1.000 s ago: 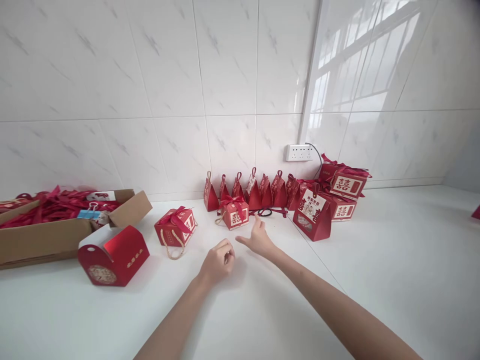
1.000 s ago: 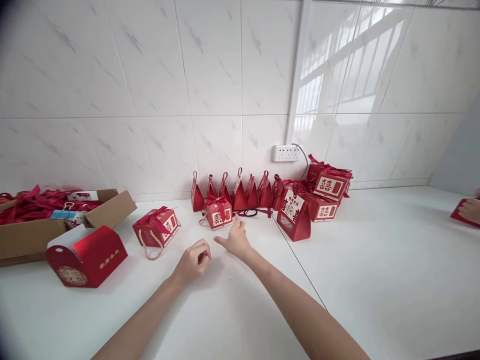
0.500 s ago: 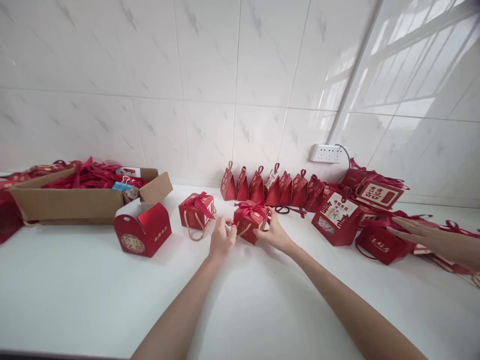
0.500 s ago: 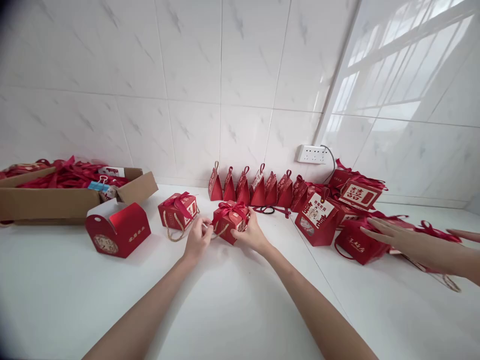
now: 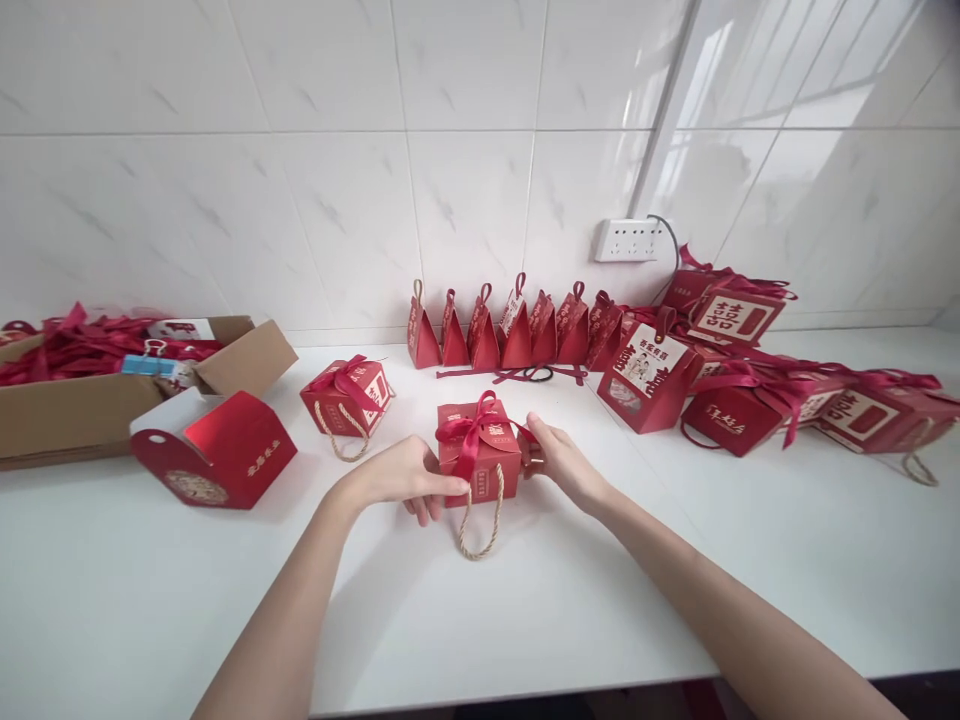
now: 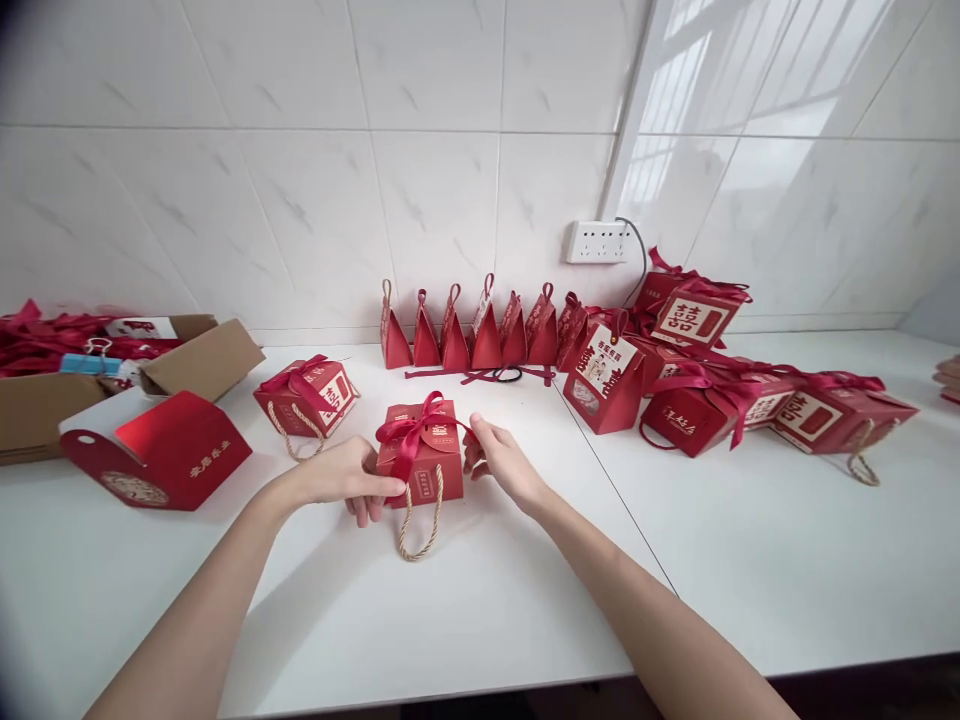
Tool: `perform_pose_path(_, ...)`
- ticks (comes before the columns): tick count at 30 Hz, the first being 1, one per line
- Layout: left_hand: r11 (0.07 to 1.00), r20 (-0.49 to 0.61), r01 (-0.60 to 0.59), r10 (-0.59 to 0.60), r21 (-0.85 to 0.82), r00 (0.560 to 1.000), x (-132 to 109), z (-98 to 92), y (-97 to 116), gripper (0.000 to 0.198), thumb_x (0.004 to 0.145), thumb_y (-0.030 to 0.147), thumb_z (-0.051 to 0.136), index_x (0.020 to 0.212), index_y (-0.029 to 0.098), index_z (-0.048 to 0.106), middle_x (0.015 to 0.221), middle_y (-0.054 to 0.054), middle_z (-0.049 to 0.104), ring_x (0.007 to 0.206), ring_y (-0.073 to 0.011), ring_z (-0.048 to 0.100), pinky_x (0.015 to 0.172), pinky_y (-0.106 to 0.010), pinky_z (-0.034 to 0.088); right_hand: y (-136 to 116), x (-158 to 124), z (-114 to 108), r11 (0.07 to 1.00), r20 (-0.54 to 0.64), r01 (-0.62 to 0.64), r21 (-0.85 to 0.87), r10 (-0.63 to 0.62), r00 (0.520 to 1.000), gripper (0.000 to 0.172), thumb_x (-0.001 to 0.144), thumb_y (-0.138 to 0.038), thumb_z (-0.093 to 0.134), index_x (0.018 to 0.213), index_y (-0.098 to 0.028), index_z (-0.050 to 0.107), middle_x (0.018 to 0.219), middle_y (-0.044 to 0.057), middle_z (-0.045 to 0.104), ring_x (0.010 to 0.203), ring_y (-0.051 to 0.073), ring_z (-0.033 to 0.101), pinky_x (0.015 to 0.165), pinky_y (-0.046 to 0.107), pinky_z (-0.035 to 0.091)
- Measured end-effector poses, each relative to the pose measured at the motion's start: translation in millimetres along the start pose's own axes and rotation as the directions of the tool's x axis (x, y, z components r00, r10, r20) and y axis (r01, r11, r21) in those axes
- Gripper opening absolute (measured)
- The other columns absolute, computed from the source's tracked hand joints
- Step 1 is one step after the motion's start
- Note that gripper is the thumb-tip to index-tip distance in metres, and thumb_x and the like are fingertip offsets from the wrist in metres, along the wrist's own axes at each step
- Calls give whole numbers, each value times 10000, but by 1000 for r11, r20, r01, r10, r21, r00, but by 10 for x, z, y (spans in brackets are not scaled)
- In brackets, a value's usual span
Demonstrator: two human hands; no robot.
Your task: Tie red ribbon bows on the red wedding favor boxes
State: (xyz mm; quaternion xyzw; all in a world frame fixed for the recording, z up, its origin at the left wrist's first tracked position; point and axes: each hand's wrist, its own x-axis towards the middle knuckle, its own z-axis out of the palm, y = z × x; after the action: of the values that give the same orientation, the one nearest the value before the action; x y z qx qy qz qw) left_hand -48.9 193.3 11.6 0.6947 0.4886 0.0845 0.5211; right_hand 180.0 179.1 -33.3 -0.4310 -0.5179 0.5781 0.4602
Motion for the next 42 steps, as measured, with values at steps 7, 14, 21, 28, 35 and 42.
perform_pose_path(7,979,35,-116,124,-169,992,-27,-111,-57,213,691,324,679,611,129,644,649,-87,703,455,-148,616,504,-260,503,-3,-10,45,945,33,-110,307,105,994,443,688,-531,672,567,-178,434,535,-60,405,503,87,412,562,249,365)
perform_pose_path(14,918,-223,-332,284,-216,932,9,-92,-41,297,689,384,680,570,165,517,461,10,571,363,-105,506,424,-230,407,-82,-45,-4,945,99,-29,326,-4,995,291,705,-375,698,616,-167,514,601,-17,543,578,104,495,602,246,397)
perform_pose_path(21,861,-361,-419,307,-288,881,49,-99,-56,250,678,294,665,539,168,498,435,56,423,399,-69,418,452,-217,407,-160,-45,-49,907,47,-21,422,1,999,225,693,-316,680,609,-173,528,606,-11,527,645,132,519,691,294,448)
perform_pose_path(28,428,-691,-657,96,-621,716,24,-219,-66,304,573,170,578,498,186,284,432,93,203,344,-30,217,326,-155,235,-328,-45,-286,734,-176,114,670,7,984,194,642,-221,581,535,-198,422,523,-40,368,558,116,443,611,276,431)
perform_pose_path(35,412,-848,-765,-40,-495,528,-13,-353,-101,284,610,218,509,530,191,238,451,89,204,340,-28,184,328,-159,214,-507,-194,-499,758,-274,377,532,-267,924,282,626,-274,567,513,-217,315,520,-40,306,514,109,376,566,253,437)
perform_pose_path(42,840,-984,-541,61,-39,166,134,-208,-170,229,619,235,665,811,189,549,838,-18,571,726,-143,566,601,-236,477,-356,-252,-778,925,447,117,362,-283,849,695,527,-887,443,402,-221,285,319,-73,229,264,61,281,264,178,249)
